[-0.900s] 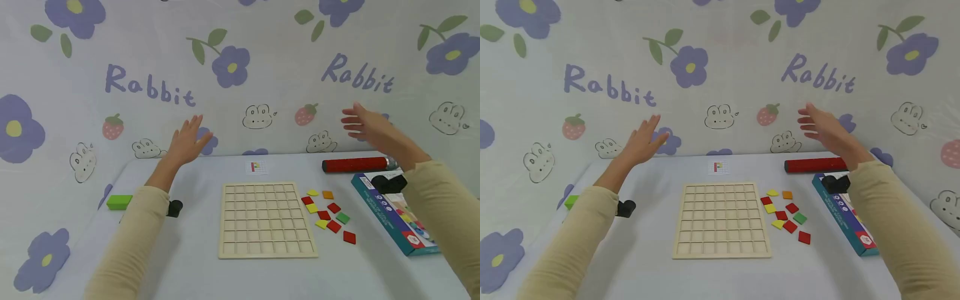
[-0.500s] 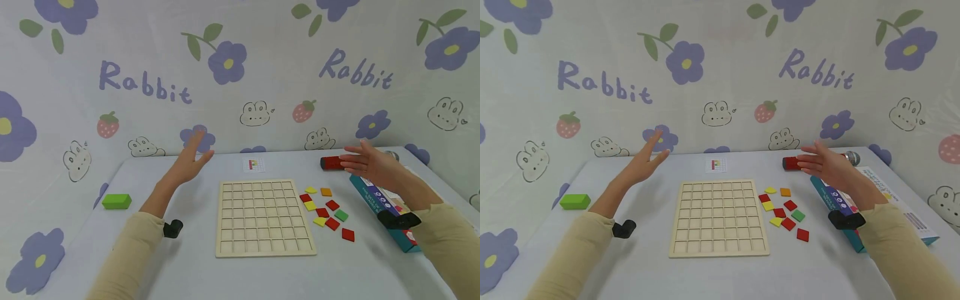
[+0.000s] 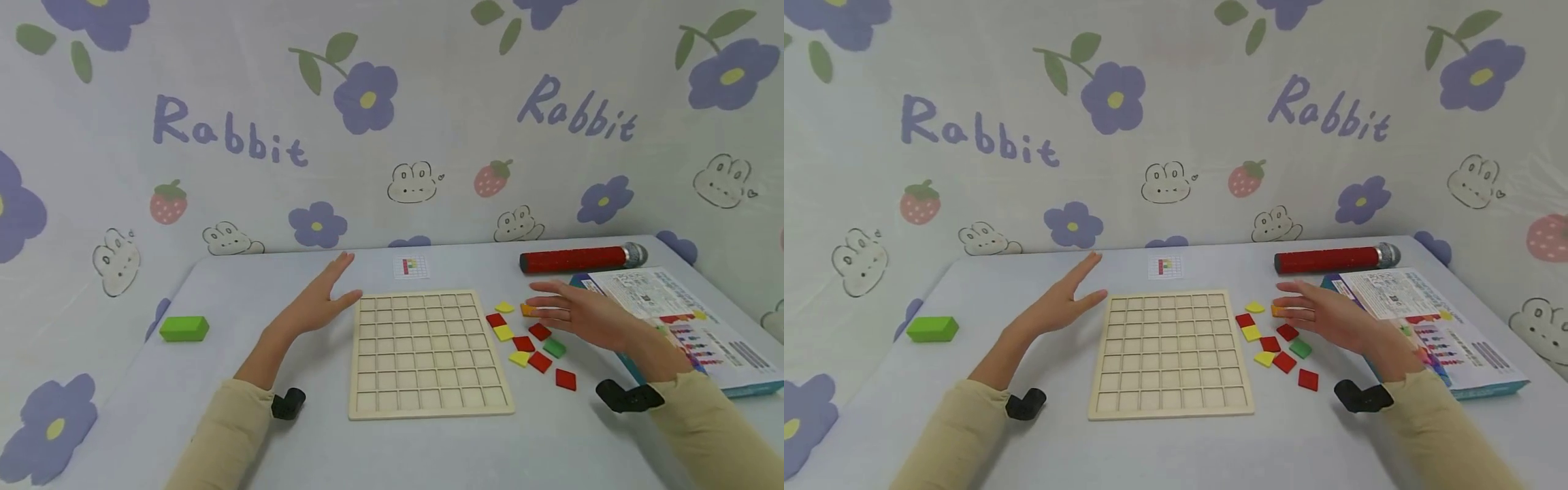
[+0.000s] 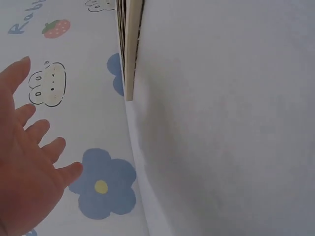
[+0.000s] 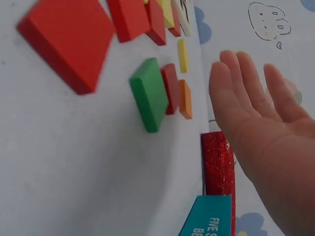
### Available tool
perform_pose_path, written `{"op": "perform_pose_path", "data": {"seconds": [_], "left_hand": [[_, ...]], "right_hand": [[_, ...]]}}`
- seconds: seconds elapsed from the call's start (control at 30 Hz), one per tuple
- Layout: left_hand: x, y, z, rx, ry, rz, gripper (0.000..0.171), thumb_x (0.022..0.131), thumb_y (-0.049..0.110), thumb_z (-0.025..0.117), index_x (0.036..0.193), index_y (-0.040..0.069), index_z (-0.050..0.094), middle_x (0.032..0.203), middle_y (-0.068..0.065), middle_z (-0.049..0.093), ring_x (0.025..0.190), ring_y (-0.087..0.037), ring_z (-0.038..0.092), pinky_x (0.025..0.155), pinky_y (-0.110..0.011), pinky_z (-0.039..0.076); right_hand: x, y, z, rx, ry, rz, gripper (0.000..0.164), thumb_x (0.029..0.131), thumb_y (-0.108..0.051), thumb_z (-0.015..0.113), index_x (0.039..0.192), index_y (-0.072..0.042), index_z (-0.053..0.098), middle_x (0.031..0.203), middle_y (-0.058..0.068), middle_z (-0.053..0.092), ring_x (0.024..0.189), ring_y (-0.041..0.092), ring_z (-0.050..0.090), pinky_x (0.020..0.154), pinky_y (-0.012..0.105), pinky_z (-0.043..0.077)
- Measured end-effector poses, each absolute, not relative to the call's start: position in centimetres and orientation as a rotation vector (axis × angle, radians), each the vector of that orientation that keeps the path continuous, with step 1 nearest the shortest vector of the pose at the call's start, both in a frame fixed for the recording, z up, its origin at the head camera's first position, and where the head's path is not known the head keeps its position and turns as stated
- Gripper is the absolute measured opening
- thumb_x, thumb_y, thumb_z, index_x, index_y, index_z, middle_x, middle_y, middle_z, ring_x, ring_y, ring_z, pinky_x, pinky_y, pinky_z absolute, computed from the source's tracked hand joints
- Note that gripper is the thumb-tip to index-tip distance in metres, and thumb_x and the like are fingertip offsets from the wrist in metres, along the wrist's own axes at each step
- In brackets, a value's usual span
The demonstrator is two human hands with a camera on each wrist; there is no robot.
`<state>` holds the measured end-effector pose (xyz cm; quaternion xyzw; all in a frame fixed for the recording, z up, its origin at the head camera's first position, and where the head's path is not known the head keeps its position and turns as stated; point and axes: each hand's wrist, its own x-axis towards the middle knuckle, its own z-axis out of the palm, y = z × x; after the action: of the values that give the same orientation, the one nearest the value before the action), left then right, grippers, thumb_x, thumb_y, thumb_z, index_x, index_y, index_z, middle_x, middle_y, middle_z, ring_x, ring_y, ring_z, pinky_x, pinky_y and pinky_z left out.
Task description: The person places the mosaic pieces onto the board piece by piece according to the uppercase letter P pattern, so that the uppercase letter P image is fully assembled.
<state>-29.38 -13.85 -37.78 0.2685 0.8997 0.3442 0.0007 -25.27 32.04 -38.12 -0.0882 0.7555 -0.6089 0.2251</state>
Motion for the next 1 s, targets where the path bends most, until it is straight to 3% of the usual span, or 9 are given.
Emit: {"op": "perform_pose_path", "data": {"seconds": [0.1, 0.33, 0.57, 0.77, 1.0], "left_hand": [[-29.0, -13.7, -38.3, 0.830, 2.781, 1.042, 0.073, 0.098, 0.036, 0.054, 0.154, 0.010, 0.014, 0.159, -0.010, 0.006, 0.144, -0.029, 0.002, 0.113, -0.050, 0.010], [-27.8, -12.9, -38.2, 0.810, 2.629, 0.813, 0.076, 0.095, 0.034, 0.059, 0.154, 0.012, 0.016, 0.158, -0.011, 0.011, 0.143, -0.030, 0.007, 0.113, -0.047, 0.013], [-26.8, -12.4, -38.3, 0.783, 2.472, 0.609, 0.086, 0.087, 0.036, 0.070, 0.154, 0.020, 0.019, 0.155, -0.007, 0.023, 0.141, -0.025, 0.020, 0.110, -0.046, 0.024], [-26.6, -12.2, -38.4, 0.786, 2.451, 0.562, 0.089, 0.084, 0.035, 0.074, 0.154, 0.017, 0.020, 0.157, -0.011, 0.015, 0.143, -0.028, 0.009, 0.112, -0.047, 0.017], [-27.2, -12.5, -38.5, 0.784, 2.446, 0.548, 0.089, 0.085, 0.038, 0.072, 0.153, 0.014, 0.020, 0.157, -0.010, 0.016, 0.143, -0.032, 0.003, 0.112, -0.050, 0.014]], "right_hand": [[-25.0, 31.1, -38.5, -0.305, 2.098, -1.592, 0.063, 0.104, -0.040, 0.033, 0.151, -0.002, 0.016, 0.147, 0.027, 0.031, 0.130, 0.034, 0.041, 0.105, 0.045, 0.034], [-23.7, 29.7, -39.3, -0.332, 2.238, -1.413, 0.056, 0.097, -0.029, 0.057, 0.145, -0.008, 0.038, 0.134, 0.016, 0.051, 0.121, 0.031, 0.050, 0.099, 0.050, 0.040], [-22.8, 28.5, -39.4, -0.576, 2.369, -1.252, 0.047, 0.093, -0.015, 0.063, 0.136, -0.001, 0.048, 0.125, 0.017, 0.057, 0.116, 0.036, 0.051, 0.088, 0.029, 0.049], [-22.2, 27.6, -38.5, -0.690, 2.459, -1.099, 0.042, 0.089, -0.003, 0.065, 0.130, -0.001, 0.054, 0.123, 0.016, 0.058, 0.113, 0.035, 0.053, 0.093, 0.045, 0.046], [-22.0, 27.3, -38.6, -0.663, 2.530, -1.012, 0.048, 0.085, 0.000, 0.069, 0.130, -0.005, 0.055, 0.119, 0.011, 0.061, 0.110, 0.032, 0.056, 0.092, 0.046, 0.047]]}}
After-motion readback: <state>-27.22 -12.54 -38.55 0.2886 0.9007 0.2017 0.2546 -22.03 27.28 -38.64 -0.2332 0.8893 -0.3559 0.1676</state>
